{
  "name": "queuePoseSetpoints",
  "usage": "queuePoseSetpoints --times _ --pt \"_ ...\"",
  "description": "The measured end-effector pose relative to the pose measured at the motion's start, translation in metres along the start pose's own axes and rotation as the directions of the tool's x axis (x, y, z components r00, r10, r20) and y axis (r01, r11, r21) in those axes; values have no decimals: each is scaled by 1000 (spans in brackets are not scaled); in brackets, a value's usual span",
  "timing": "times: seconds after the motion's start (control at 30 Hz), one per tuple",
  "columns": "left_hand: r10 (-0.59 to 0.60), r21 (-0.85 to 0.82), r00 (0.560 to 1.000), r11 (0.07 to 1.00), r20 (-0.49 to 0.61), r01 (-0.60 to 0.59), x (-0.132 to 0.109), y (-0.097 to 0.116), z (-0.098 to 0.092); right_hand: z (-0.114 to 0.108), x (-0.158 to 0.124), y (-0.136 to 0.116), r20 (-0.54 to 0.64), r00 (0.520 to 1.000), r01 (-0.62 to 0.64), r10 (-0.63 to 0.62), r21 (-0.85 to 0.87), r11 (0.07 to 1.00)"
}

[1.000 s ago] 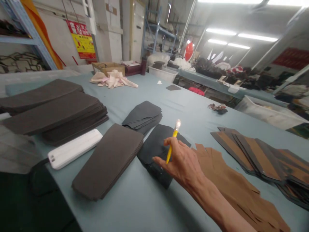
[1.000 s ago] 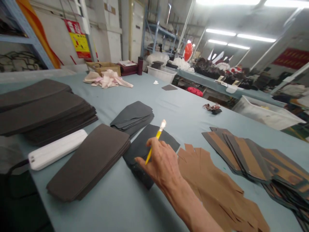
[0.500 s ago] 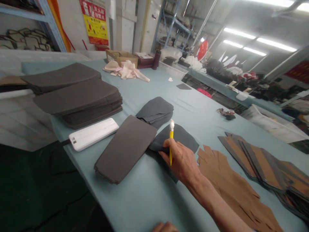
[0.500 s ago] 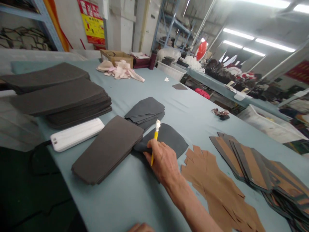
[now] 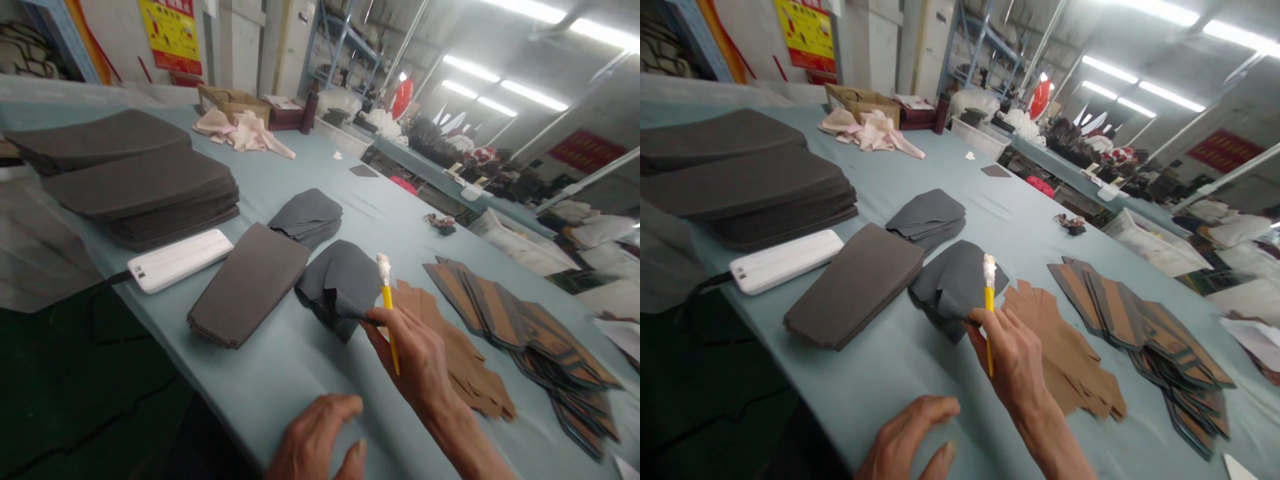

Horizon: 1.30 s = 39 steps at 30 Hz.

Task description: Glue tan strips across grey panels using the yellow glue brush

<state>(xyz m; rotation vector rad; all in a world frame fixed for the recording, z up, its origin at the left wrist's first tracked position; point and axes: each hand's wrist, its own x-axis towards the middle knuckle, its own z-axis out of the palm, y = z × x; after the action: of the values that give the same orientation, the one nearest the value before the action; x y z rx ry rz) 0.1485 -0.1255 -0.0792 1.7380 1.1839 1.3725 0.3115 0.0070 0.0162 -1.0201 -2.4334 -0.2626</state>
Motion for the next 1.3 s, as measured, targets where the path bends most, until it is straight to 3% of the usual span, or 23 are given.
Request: queuePoseSetpoints --times 0.07,0.17,0.27,0.33,0.47,0.57,0.67,0.77,0.87,0.93,1.13,1.3 --pt "-141 -84 990 986 16 142 1 3 -6 -16 -27 -10 -18 1000 -19 18 -17 1000" --pt "-346 -233 929 900 133 369 1 7 -14 -32 -69 -30 -18 998 -57 57 -22 998" --pt "-434 -334 867 802 245 495 -2 16 -22 -38 -104 -55 22 993 -113 113 -2 994" --pt "-438 -332 856 792 273 511 -7 22 -27 -36 -116 -74 9 985 -171 171 -1 985" --pt "-424 -264 861 828 282 495 -20 29 -34 -26 -117 -117 -86 964 -243 251 87 966" --pt "-469 -143 862 856 190 497 -22 28 -41 -22 -112 -133 -146 928 -303 342 235 924" --pt "-460 51 887 888 38 458 -14 27 -45 -24 -116 -119 -138 924 -321 358 231 918" --pt "-353 285 935 892 -43 350 -4 25 -44 -21 -124 -83 -104 927 -356 361 65 932" --pt "-220 463 975 862 -26 207 3 23 -40 -13 -130 -52 -51 921 -389 387 -40 920" --pt "-167 526 986 838 -9 147 7 21 -40 -12 -133 -47 -30 929 -370 369 -55 927" --pt "-119 710 992 701 29 64 24 13 -47 -29 -152 -83 -5 941 -338 339 -96 936" --pt "-22 700 993 711 113 -64 42 9 -42 -35 -170 -107 -69 936 -353 346 -162 921"
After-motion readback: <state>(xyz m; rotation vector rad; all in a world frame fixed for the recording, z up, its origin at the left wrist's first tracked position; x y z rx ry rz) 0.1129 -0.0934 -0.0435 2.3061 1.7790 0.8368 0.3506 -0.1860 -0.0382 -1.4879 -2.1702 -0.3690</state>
